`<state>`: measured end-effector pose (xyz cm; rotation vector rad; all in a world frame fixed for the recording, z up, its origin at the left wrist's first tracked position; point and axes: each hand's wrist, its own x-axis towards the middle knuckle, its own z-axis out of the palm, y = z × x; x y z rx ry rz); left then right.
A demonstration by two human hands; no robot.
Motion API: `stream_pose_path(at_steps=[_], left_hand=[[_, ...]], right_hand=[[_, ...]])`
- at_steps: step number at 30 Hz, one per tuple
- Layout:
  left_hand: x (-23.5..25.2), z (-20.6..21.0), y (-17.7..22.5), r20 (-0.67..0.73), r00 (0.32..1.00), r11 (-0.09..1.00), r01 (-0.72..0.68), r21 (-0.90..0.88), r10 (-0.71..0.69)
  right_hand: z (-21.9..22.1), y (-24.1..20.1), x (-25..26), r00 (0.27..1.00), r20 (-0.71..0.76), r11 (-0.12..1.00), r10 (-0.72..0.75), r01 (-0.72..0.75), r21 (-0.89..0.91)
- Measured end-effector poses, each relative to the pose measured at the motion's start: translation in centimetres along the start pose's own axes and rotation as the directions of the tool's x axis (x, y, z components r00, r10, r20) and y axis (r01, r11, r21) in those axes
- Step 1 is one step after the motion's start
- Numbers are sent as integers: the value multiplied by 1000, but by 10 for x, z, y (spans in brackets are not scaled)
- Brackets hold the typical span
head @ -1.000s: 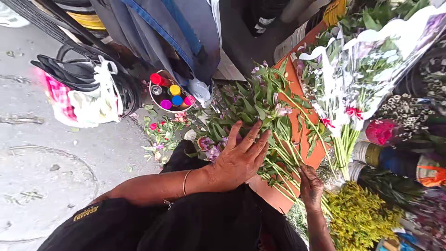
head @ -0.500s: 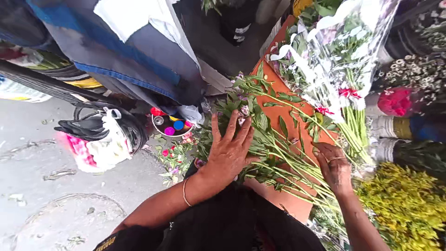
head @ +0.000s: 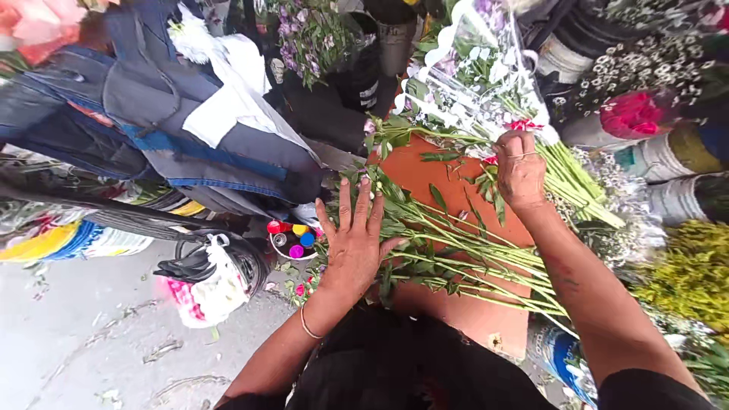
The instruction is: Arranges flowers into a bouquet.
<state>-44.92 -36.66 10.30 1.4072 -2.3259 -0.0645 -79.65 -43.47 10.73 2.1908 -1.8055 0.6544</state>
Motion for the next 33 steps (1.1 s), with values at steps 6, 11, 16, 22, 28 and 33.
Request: stream_pose_path(at_steps=[6,11,16,22,28,33], left_hand=[[29,-15,59,-141,989,602,-81,-794,-53],[48,-27,130,179,966,-352,104,-930,-186],[36,-30,185,135,980,-432,60,-900,-146],[30,-24,215,102,976,-362,26,-932,-193],[18,-19,243,130,991,-352,132,-927,30],[-8,-9,291,89,956,-304,176,-936,281]], right_hand=[[-122,-41,-48,945,-263,971,-195,148,-188],[-157,-78,-123,914,-380,963,-143,40,-267],[-185,-62,-212,941,-273,942,200,-261,-212],[-175,-13,-406,904,-87,889,419,-428,-165],[-214,-33,-414,807,48,781,589,-583,222],[-227,-80,-279,913,-34,847,407,-363,389]])
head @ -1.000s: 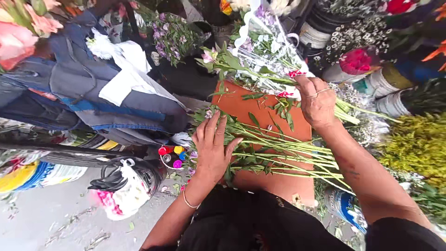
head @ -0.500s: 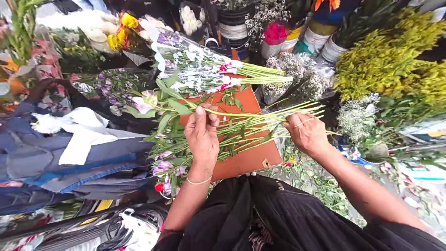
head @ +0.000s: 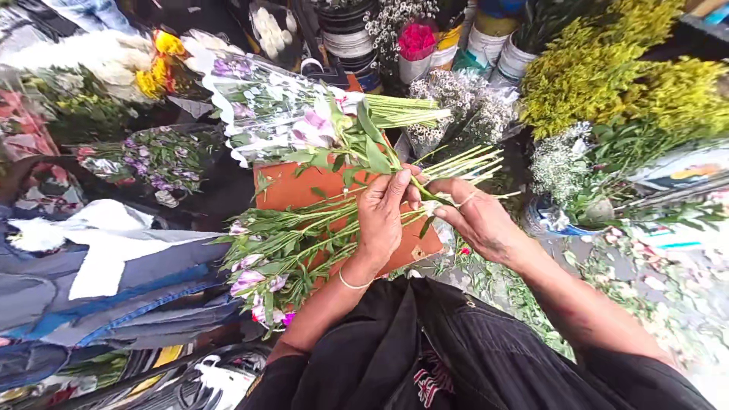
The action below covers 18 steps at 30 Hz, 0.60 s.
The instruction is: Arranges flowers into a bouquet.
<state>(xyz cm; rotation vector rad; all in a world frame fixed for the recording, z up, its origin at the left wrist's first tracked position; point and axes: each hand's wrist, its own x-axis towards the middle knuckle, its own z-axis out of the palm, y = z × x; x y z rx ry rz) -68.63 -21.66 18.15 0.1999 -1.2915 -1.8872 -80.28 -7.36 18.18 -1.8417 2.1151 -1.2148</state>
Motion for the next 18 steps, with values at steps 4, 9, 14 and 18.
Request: stream_pose_path(at_steps=[4,9,14,18], left_hand=[[14,-21,15,-142,979,988,-139,71,148],[26,-69,44,-384,899,977,-191,94,212],[17,-78,59,-408,890,978,-201,50,204],[2,-55,45,-286,947,989,-151,-3,144]], right_hand=[[39,49,-41,999,-32,971,20,-27,-237],[11,156,-252,927,-18,794,374,-330,-510],[-68,189,-462,-89,327,205,941,-621,-757],[-101,178,-374,339,297,451,893,-682,-576]])
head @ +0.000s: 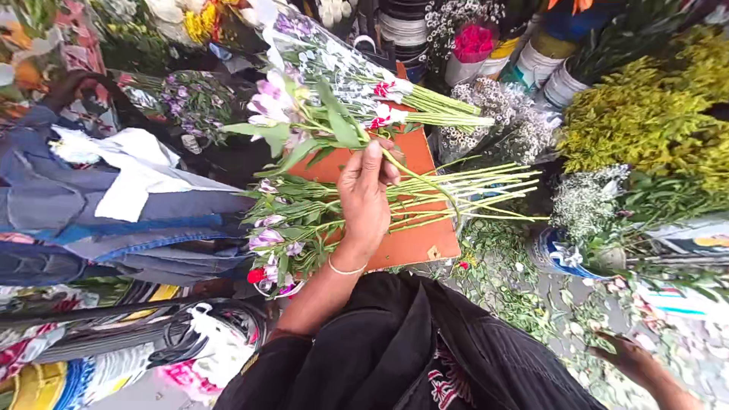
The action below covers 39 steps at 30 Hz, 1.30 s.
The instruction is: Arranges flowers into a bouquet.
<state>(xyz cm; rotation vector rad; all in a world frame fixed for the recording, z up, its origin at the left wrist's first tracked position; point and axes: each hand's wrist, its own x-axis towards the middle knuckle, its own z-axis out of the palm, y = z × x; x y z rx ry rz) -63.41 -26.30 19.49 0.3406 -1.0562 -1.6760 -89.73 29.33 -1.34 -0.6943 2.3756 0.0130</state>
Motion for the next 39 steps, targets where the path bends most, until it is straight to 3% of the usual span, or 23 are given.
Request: stream_pose_path(at_steps=[1,3,6,8,10,13,16,19,24,29,32,34,39], left_hand=[[-6,6,-6,32,999,1000,15,-13,-15],[-18,18,-17,92,996,997,29,-68,-22],[-29,26,-16,131,991,983,46,-175,-23],[-27,17,-7,101,994,973,61,-225,-39],[-19,-7,3,95,990,960,129,-248,-108],[-11,-55,10,108,967,940,251,-231,-232],[-15,-90,22,76,925,827,368,-426,-372],[-21,-118,31,27,901,766,383,-517,-432],[-21,-174,48,-80,949,839,228,-494,-305],[-34,-247,73,-229,968,963,36,-265,-99],[-52,-297,93,-362,924,983,-165,-78,126],[-69,-330,106,-426,874,972,-226,68,234],[-112,-384,108,-548,791,956,-156,249,271]], right_hand=[[-37,-55,10,977,-170,989,-131,140,46],[-87,-172,23,827,-433,893,-358,438,98],[-105,-309,21,631,-495,570,-597,768,292],[-91,-355,12,538,-595,438,-597,840,319],[-87,-365,2,505,-687,389,-523,858,335],[-108,-335,0,453,-723,467,-521,861,202],[-140,-307,15,430,-634,545,-643,838,16],[-167,-318,29,433,-576,539,-694,842,-16],[-185,-395,58,377,-525,444,-763,896,-2],[-140,-471,114,391,-461,359,-797,920,159],[-110,-481,153,412,-400,371,-819,911,178],[-98,-483,166,439,-367,403,-820,899,172],[-93,-491,159,495,-350,471,-795,868,158]])
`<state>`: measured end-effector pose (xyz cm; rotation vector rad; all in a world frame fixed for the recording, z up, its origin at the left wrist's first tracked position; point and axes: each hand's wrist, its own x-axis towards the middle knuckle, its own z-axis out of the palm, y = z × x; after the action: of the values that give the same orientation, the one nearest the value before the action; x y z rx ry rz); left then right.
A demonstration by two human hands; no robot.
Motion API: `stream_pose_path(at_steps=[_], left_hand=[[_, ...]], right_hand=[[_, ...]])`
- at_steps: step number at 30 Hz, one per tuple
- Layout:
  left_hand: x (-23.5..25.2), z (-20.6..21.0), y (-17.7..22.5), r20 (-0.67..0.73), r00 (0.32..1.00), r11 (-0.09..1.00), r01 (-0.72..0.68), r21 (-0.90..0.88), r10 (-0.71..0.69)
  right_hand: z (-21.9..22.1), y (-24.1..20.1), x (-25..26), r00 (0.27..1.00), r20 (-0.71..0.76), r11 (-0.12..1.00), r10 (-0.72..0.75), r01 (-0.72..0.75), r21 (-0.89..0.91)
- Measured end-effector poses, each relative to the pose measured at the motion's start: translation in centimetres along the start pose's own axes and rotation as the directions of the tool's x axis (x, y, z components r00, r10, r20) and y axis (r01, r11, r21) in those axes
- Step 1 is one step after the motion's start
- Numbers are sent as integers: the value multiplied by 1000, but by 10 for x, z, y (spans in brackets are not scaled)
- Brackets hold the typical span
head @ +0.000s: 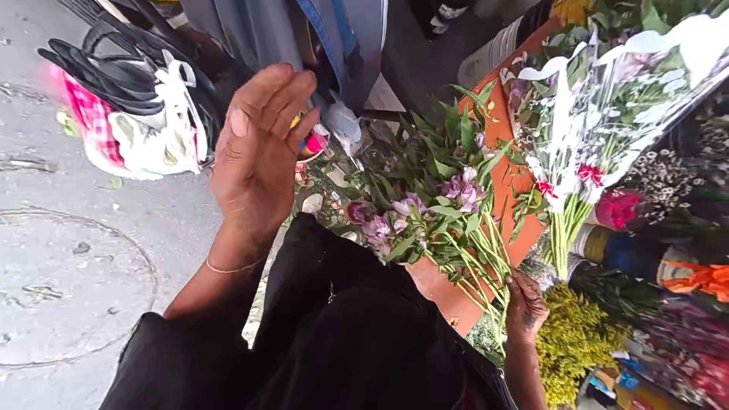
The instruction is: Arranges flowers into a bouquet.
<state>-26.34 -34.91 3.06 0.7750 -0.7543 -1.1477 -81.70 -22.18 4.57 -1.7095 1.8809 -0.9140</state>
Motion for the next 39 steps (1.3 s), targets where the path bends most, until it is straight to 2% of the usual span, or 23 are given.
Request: stream_pose_path(at_steps=[3,6,11,17,19,21,23,24,26,28,29,31,33,35,36,37,39], left_hand=[[-7,-12,-20,-46,996,995,85,44,-83],[-17,-12,-44,-34,986,987,162,-2,-162],[-20,-24,-70,11,974,974,226,-26,-226],[-19,-41,-72,-42,974,960,228,164,-224],[-16,-36,-64,-64,985,941,175,291,-163],[-9,-19,-55,-37,999,890,42,455,-28],[-5,9,-41,117,983,788,-183,588,141],[-4,28,-31,242,946,728,-319,607,213],[-6,78,-14,528,805,605,-568,557,270],[-17,138,-8,775,607,471,-744,474,178],[-24,165,-15,855,510,394,-808,438,94],[-34,202,-40,917,379,253,-882,398,-122],[-34,215,-67,893,325,175,-904,390,-311],[-32,214,-84,872,295,124,-922,368,-390],[-31,213,-87,871,282,101,-932,349,-402],[-31,211,-89,866,274,74,-940,333,-419],[-30,211,-91,853,267,26,-950,311,-448]], right_hand=[[0,-14,1,999,12,997,35,-35,-69],[-3,-23,2,996,72,984,61,-48,-171],[-3,-43,14,988,155,950,7,42,-309],[6,-50,21,987,158,927,-6,65,-370],[12,-50,23,988,151,902,10,57,-428],[19,-50,23,992,128,897,20,39,-441],[23,-48,22,995,101,909,6,37,-415],[26,-46,21,997,82,916,-2,35,-400],[30,-41,21,999,39,928,-23,36,-370],[32,-37,17,998,11,937,-56,57,-345],[33,-34,14,997,-4,940,-74,69,-335],[34,-30,1,992,-68,945,-107,80,-317],[29,-31,-20,983,-165,939,-81,20,-344],[19,-32,-58,959,-272,923,85,-178,-340],[17,-28,-82,912,-375,916,166,-283,-284],[18,-21,-109,828,-501,912,250,-375,-164],[25,3,-158,556,-689,864,464,-456,214]])
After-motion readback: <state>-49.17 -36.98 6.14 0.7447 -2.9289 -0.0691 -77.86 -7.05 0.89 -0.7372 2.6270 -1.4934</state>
